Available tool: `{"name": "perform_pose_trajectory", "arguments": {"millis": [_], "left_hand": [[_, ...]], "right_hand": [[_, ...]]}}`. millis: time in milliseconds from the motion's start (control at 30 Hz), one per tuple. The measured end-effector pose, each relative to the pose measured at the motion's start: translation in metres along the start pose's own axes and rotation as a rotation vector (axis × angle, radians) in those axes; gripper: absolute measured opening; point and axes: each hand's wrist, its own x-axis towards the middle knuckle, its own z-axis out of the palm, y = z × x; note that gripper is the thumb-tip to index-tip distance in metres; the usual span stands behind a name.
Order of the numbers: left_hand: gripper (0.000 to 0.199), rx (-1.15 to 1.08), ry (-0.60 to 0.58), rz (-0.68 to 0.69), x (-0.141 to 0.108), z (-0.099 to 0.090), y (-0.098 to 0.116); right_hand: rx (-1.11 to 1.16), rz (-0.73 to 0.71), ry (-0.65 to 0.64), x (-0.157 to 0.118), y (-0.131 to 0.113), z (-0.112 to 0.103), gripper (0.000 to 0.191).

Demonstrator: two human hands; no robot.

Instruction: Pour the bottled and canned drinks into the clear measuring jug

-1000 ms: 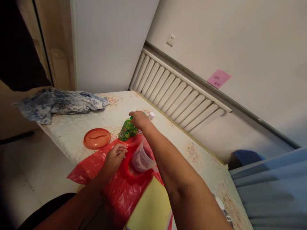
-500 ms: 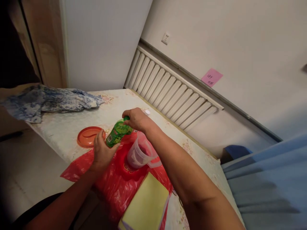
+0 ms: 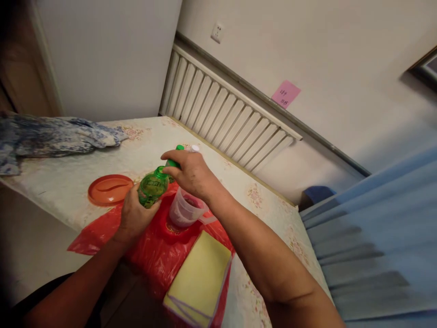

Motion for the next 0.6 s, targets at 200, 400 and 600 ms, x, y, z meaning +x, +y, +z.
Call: {"name": "perform_pose_trajectory", "arguments": {"millis": [200,400,600], "left_hand": [[0.076,-0.016,0.014,-0.098,0.0,-0.002,0.007],[0.074,-0.039,0.008,-0.17,0.001,-0.002,0.014],[0.074,-0.037,0.017,-0.183,0.002,-0.001,0.017]], "right_hand": [[0.368,0.226,0.415,-0.087,0.01,-0.019,0.028],[0.673,0.721,0.52,-0.193,0.064,0.033,0.036],[1.013,1.035,0.509,-0.242,0.096,0.118,0.048]]}}
